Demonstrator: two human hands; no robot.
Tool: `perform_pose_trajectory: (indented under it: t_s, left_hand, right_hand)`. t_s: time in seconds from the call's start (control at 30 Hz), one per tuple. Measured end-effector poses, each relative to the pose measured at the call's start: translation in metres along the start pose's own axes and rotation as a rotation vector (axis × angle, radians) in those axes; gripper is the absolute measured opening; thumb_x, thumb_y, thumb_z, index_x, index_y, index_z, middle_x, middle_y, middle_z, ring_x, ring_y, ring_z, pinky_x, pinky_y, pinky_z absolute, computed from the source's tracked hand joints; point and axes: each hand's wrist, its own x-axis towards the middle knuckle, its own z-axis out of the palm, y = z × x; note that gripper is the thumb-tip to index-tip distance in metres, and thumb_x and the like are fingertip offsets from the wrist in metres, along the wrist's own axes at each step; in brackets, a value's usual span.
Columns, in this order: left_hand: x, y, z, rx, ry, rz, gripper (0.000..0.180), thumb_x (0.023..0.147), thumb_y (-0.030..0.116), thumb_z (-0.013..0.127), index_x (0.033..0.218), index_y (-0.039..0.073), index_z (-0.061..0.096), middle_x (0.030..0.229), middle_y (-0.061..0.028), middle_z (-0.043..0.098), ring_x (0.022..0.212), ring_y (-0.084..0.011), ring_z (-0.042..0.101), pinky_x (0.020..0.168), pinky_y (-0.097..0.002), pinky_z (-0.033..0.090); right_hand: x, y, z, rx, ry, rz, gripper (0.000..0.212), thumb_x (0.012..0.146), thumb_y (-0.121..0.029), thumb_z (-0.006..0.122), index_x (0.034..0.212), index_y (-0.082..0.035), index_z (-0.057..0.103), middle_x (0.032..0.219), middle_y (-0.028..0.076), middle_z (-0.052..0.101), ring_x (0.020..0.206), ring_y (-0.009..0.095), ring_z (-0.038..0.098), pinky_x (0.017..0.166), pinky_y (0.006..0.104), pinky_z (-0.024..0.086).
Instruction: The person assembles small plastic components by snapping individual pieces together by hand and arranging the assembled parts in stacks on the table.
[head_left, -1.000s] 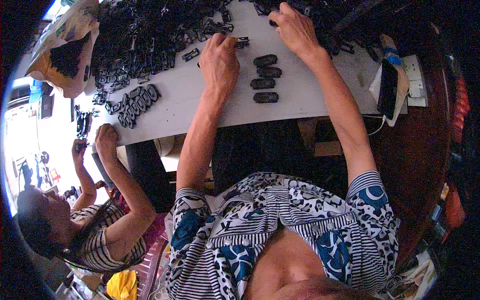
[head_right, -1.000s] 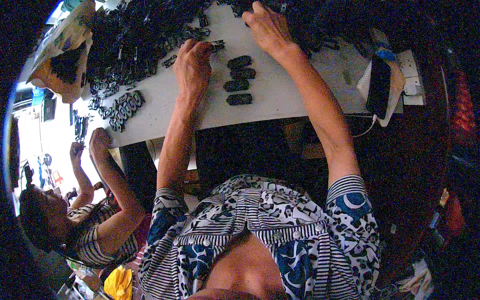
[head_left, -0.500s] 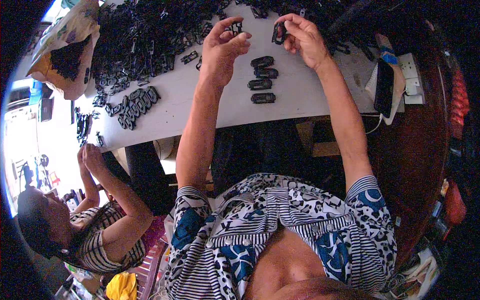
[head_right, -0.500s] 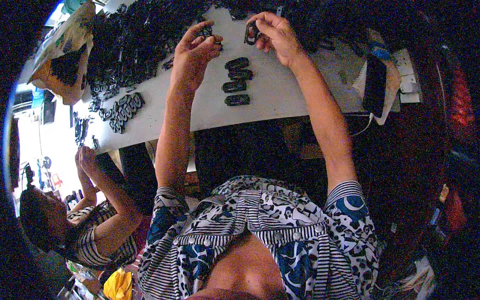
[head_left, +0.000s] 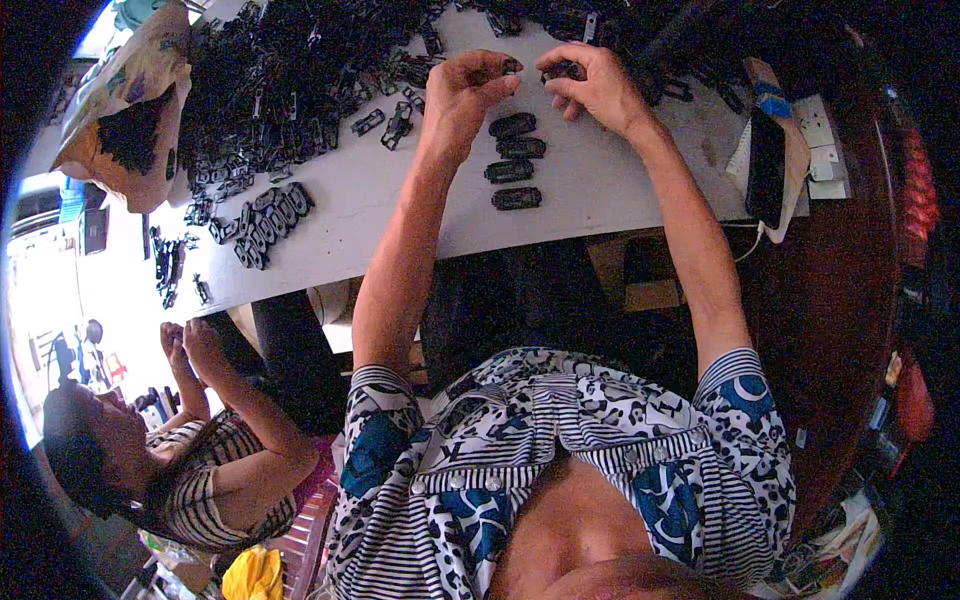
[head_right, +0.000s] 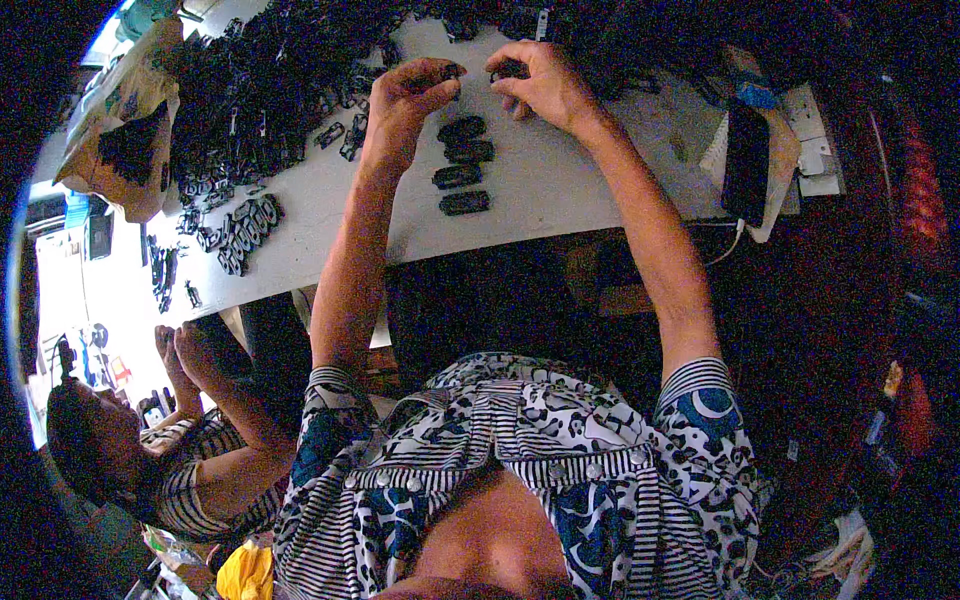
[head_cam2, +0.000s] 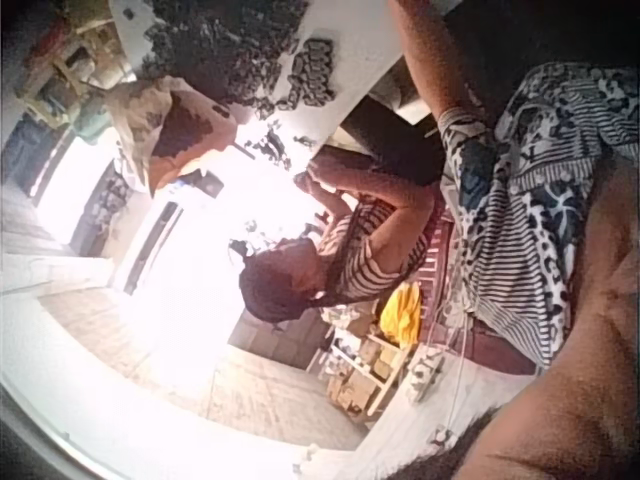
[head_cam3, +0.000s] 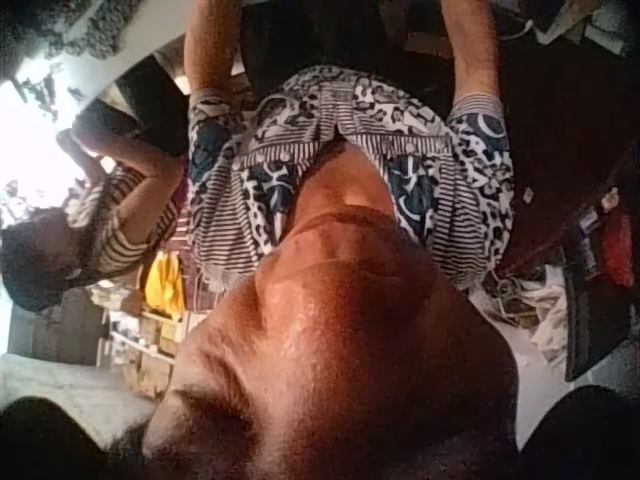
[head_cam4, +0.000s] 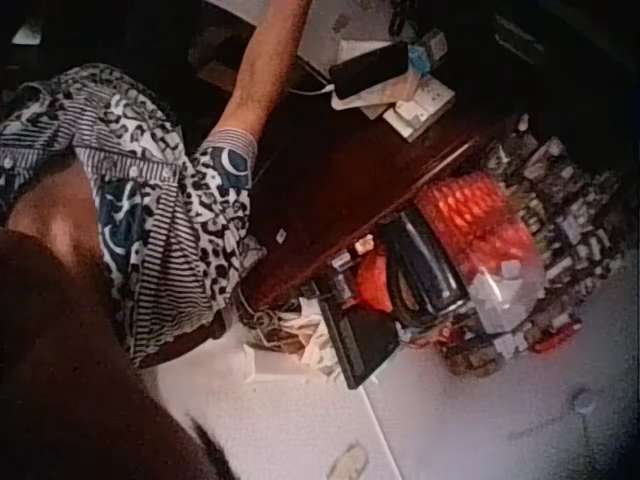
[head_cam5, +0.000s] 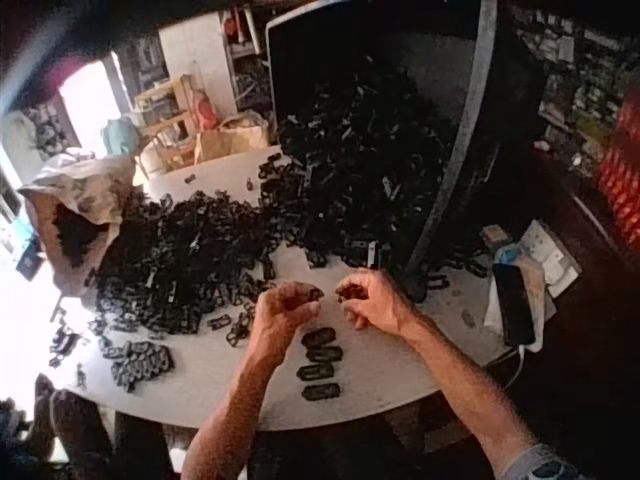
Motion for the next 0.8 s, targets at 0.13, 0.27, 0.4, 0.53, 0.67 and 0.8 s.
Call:
perform_pose_trajectory:
  t_s: [0.13,0.27,0.4,0.53,0.67,0.8]
  left_hand:
    - [0.002,-0.002,0.001,-0.156,-0.007,-0.047,0.019,0.079,0.004,0.069,0.098,0.0,0.067,0.091,-0.0041,0.067,0.083,-0.011,0.059,0.076,-0.0277,0.048]
    - [0.004,-0.01,-0.002,0.237,0.046,0.005,0.02,0.075,0.003,0.072,0.094,0.002,0.068,0.087,-0.006,0.066,0.082,-0.0147,0.061,0.073,-0.0291,0.05]
    - [0.004,-0.016,0.001,0.646,0.167,0.287,0.027,0.063,0.007,0.079,0.089,0.008,0.071,0.09,-0.0114,0.062,0.085,-0.0267,0.059,0.076,-0.0381,0.048]
    - [0.0,-0.016,-0.005,0.832,0.171,0.369,0.034,0.06,0.009,0.08,0.093,0.011,0.071,0.093,-0.0114,0.06,0.094,-0.0307,0.054,0.078,-0.0407,0.047]
    - [-0.009,0.005,0.003,0.98,0.187,0.303,0.03,0.066,0.01,0.076,0.095,0.014,0.071,0.091,-0.0117,0.061,0.092,-0.0302,0.056,0.074,-0.0398,0.048]
    - [-0.004,0.002,0.011,0.924,0.1,0.333,0.02,0.073,0.012,0.071,0.093,0.014,0.07,0.087,-0.0128,0.06,0.088,-0.0312,0.059,0.071,-0.0407,0.048]
  right_hand:
    - [-0.006,-0.002,-0.001,-0.127,0.013,-0.058,0.023,0.082,0.0,0.063,0.104,0.001,0.06,0.09,0.005,0.056,0.069,0.012,0.063,0.057,0.0254,0.056]
    - [-0.004,-0.001,-0.003,-0.243,-0.003,-0.133,0.027,0.08,-0.003,0.066,0.105,-0.001,0.059,0.086,0.004,0.053,0.068,0.014,0.063,0.057,0.0268,0.054]
    - [-0.003,0.004,-0.01,-0.588,0.08,-0.385,0.03,0.077,-0.012,0.073,0.103,-0.004,0.061,0.089,0.006,0.053,0.077,0.021,0.061,0.067,0.0348,0.05]
    - [-0.012,0.001,-0.011,-0.721,0.121,-0.37,0.033,0.073,-0.016,0.076,0.101,-0.005,0.062,0.091,0.008,0.054,0.083,0.024,0.059,0.073,0.0368,0.047]
    - [-0.016,0.0,-0.012,-0.681,0.14,-0.367,0.034,0.071,-0.015,0.077,0.101,-0.005,0.062,0.092,0.007,0.055,0.084,0.025,0.058,0.074,0.0346,0.048]
    - [-0.013,0.001,-0.005,-0.486,0.122,-0.387,0.033,0.072,-0.01,0.076,0.101,-0.004,0.062,0.092,0.007,0.055,0.084,0.024,0.057,0.074,0.0328,0.047]
